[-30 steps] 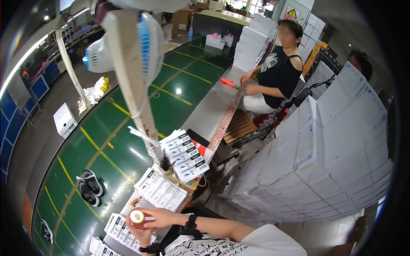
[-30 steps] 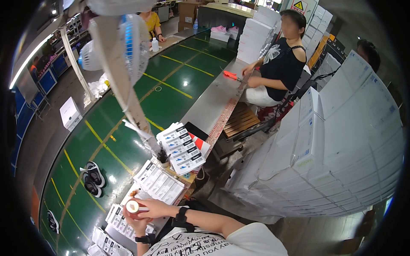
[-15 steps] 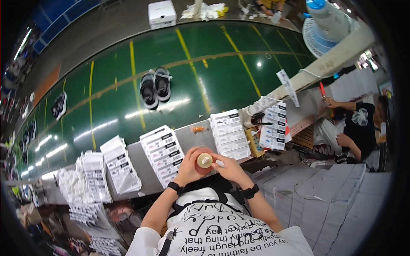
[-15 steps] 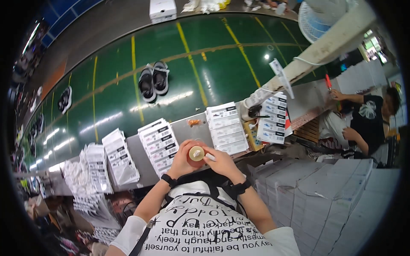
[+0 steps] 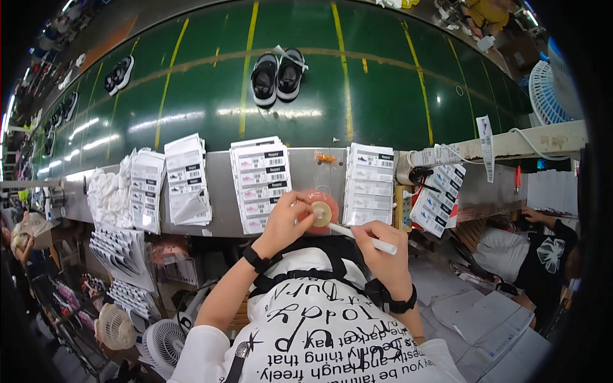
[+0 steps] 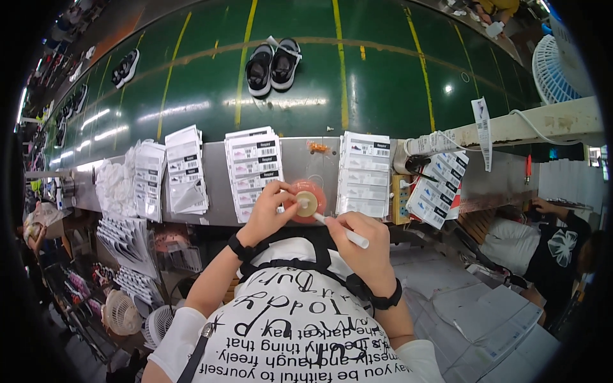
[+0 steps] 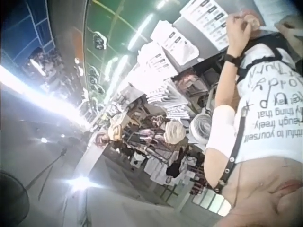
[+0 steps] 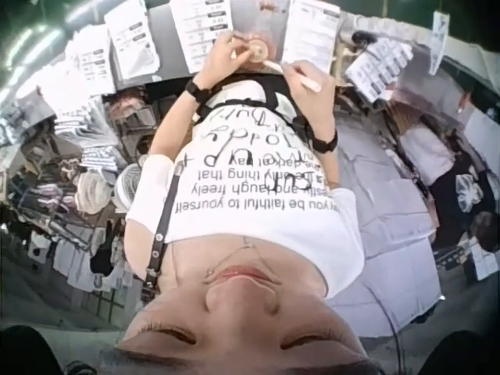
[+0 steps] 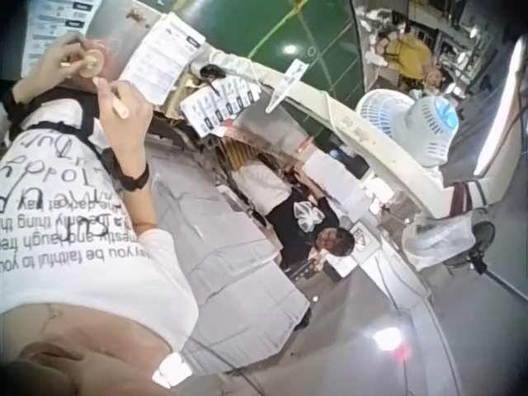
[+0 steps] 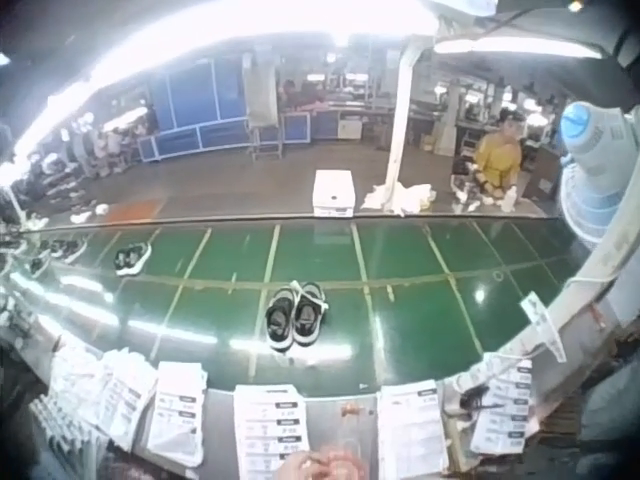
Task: Sort and annotate shipping or product labels for shoe components.
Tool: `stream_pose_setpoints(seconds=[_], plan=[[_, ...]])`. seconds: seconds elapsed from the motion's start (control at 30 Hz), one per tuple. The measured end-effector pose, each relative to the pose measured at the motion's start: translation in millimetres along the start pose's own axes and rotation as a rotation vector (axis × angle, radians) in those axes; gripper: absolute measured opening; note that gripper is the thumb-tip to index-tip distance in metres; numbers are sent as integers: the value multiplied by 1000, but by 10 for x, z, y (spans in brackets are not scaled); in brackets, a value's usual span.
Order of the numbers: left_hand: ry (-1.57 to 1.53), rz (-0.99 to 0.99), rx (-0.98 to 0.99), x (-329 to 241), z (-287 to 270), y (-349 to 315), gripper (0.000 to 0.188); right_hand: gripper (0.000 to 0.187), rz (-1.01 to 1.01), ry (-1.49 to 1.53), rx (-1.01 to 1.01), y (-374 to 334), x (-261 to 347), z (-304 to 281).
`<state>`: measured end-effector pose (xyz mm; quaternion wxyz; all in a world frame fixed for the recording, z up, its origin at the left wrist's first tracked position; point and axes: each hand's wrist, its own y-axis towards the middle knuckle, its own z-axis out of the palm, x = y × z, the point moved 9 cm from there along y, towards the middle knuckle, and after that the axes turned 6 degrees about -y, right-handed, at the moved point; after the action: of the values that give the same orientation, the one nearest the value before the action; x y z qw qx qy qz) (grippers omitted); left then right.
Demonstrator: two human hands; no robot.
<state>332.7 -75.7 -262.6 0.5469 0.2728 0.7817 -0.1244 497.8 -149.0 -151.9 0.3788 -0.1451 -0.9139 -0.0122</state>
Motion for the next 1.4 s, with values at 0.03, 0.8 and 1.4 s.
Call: stream_pose_setpoints(seconds=[0.03, 0.8, 1.4], plan=[[-29, -36, -3, 49, 12, 0, 11, 17, -70, 59, -25, -9, 52, -6], [-102, -97, -34, 174, -12, 27, 10, 16, -355, -38, 16, -71, 395, 173], [-45, -20, 8, 100, -43, 94, 9, 13, -348, -113, 71, -15, 475, 253]])
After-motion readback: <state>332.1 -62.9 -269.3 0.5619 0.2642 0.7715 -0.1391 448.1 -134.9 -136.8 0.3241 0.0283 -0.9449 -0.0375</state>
